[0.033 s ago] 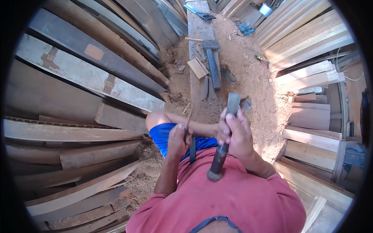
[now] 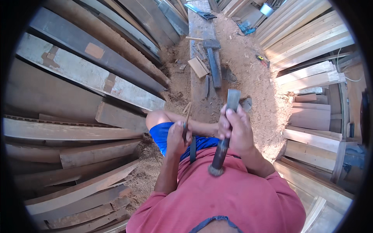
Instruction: The person shapes a small piece of wood using a hand axe and a chisel. The person holds the wood against a larger timber and strikes it with the axe, then uses a chisel and a mallet to carve specific details into the wood piece.
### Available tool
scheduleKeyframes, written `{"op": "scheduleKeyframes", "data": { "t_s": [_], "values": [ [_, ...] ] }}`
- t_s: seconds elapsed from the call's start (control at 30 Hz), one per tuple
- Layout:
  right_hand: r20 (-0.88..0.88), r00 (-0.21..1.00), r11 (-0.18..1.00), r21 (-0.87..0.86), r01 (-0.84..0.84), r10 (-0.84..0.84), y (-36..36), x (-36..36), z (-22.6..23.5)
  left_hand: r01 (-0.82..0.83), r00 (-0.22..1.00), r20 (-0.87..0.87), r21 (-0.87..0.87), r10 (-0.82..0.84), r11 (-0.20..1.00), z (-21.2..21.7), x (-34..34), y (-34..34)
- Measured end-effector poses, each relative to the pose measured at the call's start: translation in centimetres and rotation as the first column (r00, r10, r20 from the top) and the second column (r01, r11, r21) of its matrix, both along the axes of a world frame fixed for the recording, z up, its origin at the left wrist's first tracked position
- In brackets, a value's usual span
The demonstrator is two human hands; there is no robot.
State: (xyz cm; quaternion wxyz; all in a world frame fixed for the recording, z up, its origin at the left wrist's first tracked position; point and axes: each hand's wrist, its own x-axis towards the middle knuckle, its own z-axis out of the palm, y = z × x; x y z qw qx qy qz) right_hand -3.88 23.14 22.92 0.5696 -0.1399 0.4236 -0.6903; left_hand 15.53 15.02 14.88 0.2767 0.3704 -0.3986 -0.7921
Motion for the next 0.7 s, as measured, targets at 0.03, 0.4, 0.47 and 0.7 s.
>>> {"op": "scheduleKeyframes", "data": {
  "t_s": [0.03,0.4,0.47,0.7],
  "values": [
    [0.002,1.000,1.000,0.002,0.000,0.000,-0.6,-0.5,-1.0,-0.051,0.996,-0.071,0.069,0.055,0.996,0.3,-0.8,-0.6],
    [0.085,0.996,0.997,0.079,-0.003,-0.004,-1.2,-1.8,-5.0,0.089,0.887,-0.461,0.138,-0.016,0.986,0.2,-5.2,-2.7],
    [0.084,0.996,0.997,0.078,0.001,-0.008,-1.2,-1.9,-5.2,0.094,0.880,-0.473,0.101,-0.036,0.990,-0.2,-5.5,-2.9],
    [-0.041,0.991,0.981,0.156,-0.117,0.125,-2.1,-1.4,-5.0,0.074,0.900,-0.434,0.049,-0.045,0.996,-0.5,-7.8,-2.4]
  ]
}}
